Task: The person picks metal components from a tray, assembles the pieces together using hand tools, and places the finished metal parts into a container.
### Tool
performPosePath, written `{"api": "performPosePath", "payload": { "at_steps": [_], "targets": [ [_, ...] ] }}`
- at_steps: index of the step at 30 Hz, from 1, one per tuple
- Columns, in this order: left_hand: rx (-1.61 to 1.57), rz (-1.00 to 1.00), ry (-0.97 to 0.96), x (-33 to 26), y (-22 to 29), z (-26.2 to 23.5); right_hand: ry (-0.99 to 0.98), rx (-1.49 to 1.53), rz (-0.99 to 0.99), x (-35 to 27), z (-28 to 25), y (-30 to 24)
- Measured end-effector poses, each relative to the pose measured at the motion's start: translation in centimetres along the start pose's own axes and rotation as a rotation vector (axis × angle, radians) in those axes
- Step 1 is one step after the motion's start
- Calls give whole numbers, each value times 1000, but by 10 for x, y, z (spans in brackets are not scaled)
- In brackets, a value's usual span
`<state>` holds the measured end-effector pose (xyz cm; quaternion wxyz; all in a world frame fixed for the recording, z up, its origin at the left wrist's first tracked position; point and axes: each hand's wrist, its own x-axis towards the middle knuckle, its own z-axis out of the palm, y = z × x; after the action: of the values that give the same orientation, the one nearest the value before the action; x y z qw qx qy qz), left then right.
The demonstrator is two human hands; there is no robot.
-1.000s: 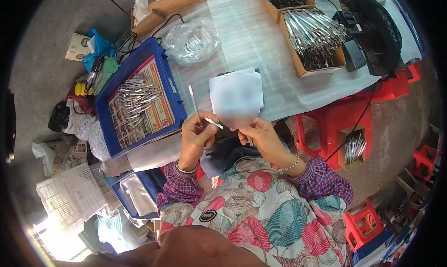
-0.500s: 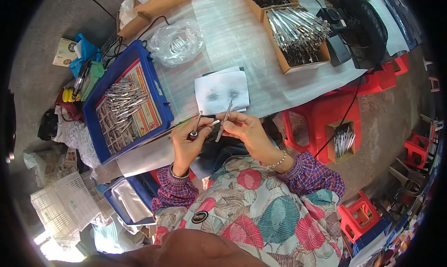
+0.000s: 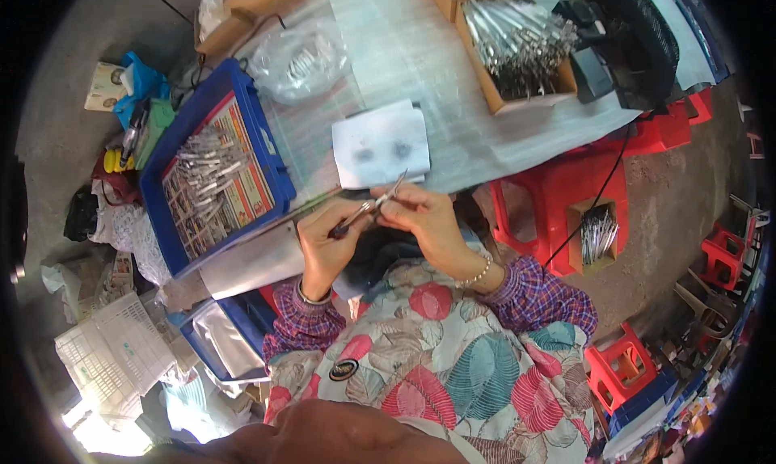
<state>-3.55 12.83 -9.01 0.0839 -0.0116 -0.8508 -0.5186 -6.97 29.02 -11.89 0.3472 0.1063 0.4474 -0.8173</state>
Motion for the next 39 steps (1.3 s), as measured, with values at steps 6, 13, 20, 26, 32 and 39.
{"api": "performPosePath", "payload": {
  "at_steps": [6, 13, 20, 26, 32, 39],
  "targets": [
    [6, 78, -10, -1, 3, 11, 25, 34, -47, 8, -6, -6],
    [15, -91, 22, -1, -3, -5, -69, -65, -11, 6, -2, -12],
    [47, -109, 54, -1, -15, -13, -152, -1159, -909, 1, -5, -33],
    [30, -48, 3, 4, -12, -8, -97, -1464, -1100, 15, 0, -44],
    [5, -56, 41, 22, -12, -7, 12, -1365, -1103, 30, -13, -42],
    [-590, -102, -80, 56, 0, -29, 153, -1426, -1210, 63, -18, -42]
  ]
}}
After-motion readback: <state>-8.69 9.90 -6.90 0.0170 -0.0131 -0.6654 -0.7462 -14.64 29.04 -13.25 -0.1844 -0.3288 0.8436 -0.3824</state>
